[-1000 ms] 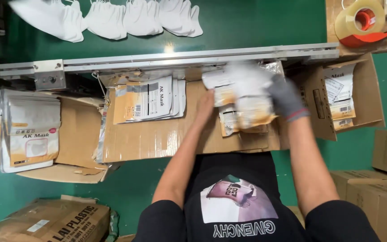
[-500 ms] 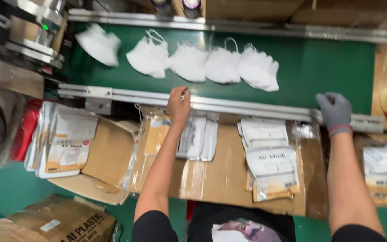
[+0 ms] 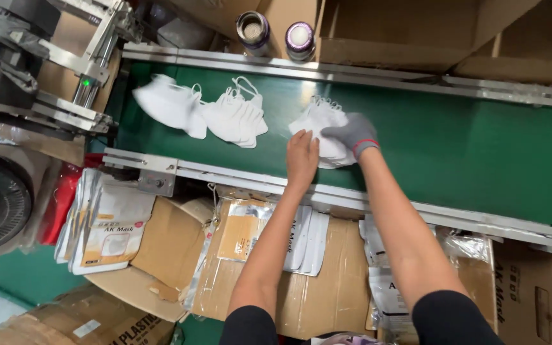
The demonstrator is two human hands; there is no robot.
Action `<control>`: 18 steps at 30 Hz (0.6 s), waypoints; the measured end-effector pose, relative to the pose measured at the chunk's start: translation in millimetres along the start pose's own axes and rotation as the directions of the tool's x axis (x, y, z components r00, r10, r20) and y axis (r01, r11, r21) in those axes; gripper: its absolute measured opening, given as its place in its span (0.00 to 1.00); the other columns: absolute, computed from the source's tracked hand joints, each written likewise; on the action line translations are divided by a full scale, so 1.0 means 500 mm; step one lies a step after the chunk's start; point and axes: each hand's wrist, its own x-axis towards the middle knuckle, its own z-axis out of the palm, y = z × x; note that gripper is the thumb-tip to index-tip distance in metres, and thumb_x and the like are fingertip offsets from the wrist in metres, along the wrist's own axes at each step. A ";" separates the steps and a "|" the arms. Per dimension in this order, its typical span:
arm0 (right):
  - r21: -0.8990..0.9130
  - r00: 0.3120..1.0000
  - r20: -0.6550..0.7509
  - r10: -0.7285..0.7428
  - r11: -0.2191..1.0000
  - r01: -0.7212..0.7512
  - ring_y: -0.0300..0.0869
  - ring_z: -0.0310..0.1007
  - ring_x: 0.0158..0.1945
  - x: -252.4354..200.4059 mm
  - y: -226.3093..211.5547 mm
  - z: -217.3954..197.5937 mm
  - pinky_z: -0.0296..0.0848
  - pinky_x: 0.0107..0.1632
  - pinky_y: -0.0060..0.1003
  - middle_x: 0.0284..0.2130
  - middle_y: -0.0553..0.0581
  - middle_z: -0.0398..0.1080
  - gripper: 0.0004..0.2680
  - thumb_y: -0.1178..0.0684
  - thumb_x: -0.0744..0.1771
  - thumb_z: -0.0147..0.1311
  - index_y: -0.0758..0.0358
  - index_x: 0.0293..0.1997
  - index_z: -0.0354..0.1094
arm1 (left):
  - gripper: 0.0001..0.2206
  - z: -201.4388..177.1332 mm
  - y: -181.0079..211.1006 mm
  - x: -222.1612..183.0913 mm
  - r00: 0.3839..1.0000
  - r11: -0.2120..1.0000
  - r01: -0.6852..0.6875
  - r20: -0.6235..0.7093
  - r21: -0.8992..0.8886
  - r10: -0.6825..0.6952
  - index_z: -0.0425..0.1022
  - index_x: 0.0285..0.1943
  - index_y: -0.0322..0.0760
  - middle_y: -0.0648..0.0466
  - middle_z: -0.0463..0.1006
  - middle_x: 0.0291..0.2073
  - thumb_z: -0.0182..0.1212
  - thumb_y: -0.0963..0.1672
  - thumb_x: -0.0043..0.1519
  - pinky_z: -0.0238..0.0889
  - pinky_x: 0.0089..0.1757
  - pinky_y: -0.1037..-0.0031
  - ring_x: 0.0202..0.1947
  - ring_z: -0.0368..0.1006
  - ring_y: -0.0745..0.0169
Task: Picking up face masks from a conveyor belt, placing them into individual pouches, and packing those pouches into cardboard boxes.
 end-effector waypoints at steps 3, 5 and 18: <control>0.128 0.998 0.064 0.028 0.991 -0.036 0.50 0.81 0.44 -0.036 -0.018 -0.003 0.75 0.49 0.40 0.43 0.65 0.80 0.25 0.38 0.54 0.70 0.66 0.48 0.77 | 0.15 0.034 -0.037 -0.007 0.998 0.998 -0.011 -0.057 -0.063 0.007 0.77 0.56 0.29 0.37 0.75 0.58 0.54 0.46 0.69 0.60 0.62 0.53 0.60 0.68 0.36; 0.521 0.989 -0.058 -0.139 0.840 0.149 0.44 0.78 0.46 -0.004 0.037 0.049 0.76 0.48 0.38 0.45 0.62 0.79 0.22 0.50 0.56 0.72 0.68 0.51 0.74 | 0.13 0.017 0.009 0.018 0.997 1.000 0.015 -0.069 0.000 -0.015 0.78 0.54 0.34 0.42 0.78 0.55 0.55 0.45 0.68 0.59 0.61 0.51 0.59 0.70 0.39; 0.550 0.935 -0.112 -0.336 0.763 0.340 0.52 0.68 0.59 -0.135 0.089 -0.113 0.71 0.60 0.42 0.60 0.66 0.64 0.29 0.62 0.59 0.67 0.69 0.67 0.58 | 0.11 -0.131 -0.225 0.146 0.962 0.812 0.271 -0.129 0.517 -0.239 0.78 0.46 0.38 0.48 0.79 0.43 0.66 0.48 0.64 0.71 0.45 0.56 0.44 0.77 0.48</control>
